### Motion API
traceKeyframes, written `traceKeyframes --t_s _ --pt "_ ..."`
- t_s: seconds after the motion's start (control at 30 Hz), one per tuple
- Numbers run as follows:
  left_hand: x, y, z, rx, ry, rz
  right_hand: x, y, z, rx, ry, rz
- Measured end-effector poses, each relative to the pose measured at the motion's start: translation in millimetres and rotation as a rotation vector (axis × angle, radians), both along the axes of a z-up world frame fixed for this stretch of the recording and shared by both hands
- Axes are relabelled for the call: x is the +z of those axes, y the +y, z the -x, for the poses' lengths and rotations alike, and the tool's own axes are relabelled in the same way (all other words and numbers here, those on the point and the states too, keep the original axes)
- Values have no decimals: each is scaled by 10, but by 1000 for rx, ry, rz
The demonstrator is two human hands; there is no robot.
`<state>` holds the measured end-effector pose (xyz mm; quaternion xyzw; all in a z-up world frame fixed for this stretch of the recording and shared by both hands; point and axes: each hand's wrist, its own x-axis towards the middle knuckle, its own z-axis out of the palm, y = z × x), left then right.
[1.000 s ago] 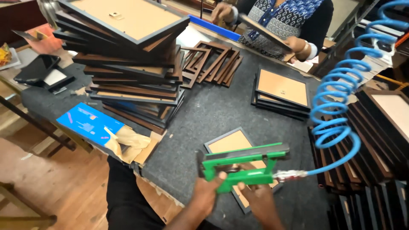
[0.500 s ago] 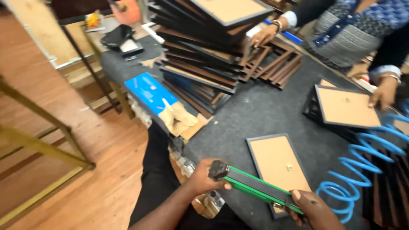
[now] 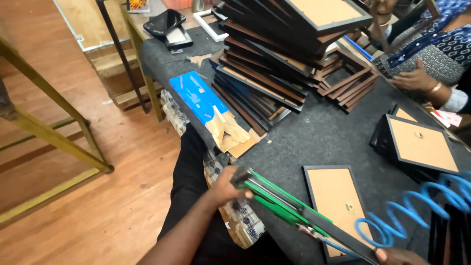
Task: The person uses a green pneumatic staple gun to attach backing boards to picture frames on a workbench. They repeatedly staple each frame, then stack the finished units. A coworker across the table handles other frame parts.
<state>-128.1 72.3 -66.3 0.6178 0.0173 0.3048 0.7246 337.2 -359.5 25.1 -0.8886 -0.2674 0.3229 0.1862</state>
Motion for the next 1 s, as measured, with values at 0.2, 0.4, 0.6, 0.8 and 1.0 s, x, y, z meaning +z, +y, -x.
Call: traceKeyframes --t_s 0.2,0.4,0.6,0.8,1.0 --pt "234 82 336 27 39 128 1522 1381 1556 0 -520 -9" --pt "26 -142 332 84 6 295 1618 3712 3043 1081 -479 -481" --pt "-131 -353 407 171 21 401 546 4858 3077 1304 -605 -473" --pt "-102 -313 457 126 82 302 315 5015 3104 1409 -739 -564" --pt "-160 -299 449 82 140 282 226 4843 3027 1521 -1020 -763"
